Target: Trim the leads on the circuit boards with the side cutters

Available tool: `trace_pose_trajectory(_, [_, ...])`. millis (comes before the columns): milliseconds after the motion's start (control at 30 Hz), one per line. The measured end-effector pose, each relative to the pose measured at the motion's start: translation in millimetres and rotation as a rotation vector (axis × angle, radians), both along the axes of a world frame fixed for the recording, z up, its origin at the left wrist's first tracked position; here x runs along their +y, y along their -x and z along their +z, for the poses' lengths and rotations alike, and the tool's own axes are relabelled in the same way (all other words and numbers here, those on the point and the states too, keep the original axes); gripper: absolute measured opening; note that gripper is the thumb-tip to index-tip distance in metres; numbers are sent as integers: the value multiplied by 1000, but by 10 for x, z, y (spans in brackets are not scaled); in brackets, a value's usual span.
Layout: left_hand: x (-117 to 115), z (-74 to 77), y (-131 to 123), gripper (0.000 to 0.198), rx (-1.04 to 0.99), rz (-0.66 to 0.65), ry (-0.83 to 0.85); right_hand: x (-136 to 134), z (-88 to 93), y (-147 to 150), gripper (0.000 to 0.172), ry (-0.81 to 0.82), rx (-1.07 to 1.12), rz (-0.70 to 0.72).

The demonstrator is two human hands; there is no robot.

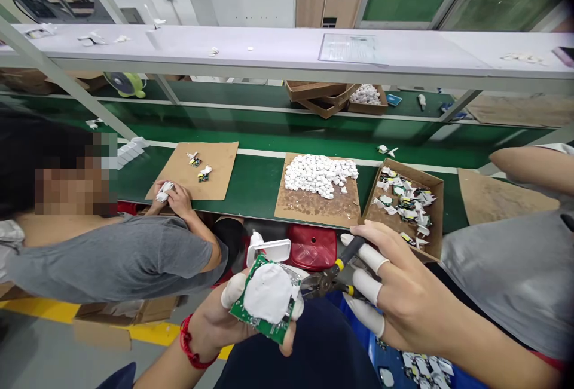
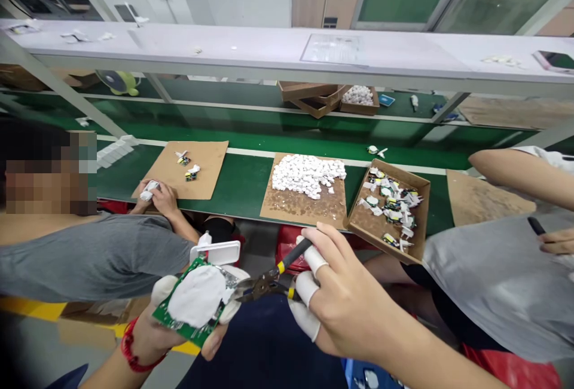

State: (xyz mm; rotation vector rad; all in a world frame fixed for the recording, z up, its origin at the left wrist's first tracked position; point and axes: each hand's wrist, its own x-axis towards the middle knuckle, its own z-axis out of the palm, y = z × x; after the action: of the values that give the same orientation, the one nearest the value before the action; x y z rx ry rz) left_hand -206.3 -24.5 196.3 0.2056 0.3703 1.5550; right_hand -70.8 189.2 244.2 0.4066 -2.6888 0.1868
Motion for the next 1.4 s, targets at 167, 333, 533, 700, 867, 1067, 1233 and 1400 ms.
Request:
trace_pose_trajectory(167, [26, -13, -19, 66, -8, -15, 12, 10, 11, -7, 24, -13, -61, 11])
trace_pose_trajectory(333, [49, 21, 5, 59, 34, -36, -1, 33, 14, -16, 20, -43, -85, 0])
trace_pose_trajectory(533, [39, 81, 42, 46, 56, -57, 99, 63, -18, -10, 17, -185, -185, 58])
trace_pose_trajectory(700, [34, 31, 88, 46, 60, -93, 116, 70, 34, 50, 18, -249, -146, 125])
trace_pose_trajectory(867, [11, 13, 102, 43, 37, -87, 110, 98, 52, 74, 22, -243, -116, 229])
trace_pose_trajectory(1067, [20, 171, 108, 57, 139, -37, 97, 77, -94, 0, 23, -93, -134, 200])
trace_pose_trajectory(1233, [17, 129, 140, 66, 242, 19, 77, 18, -102, -6, 25, 162, -267, 150])
trace_pose_trajectory(1400, [12, 43, 156, 74, 182, 15, -15, 45, -91, -8, 28, 222, -182, 105])
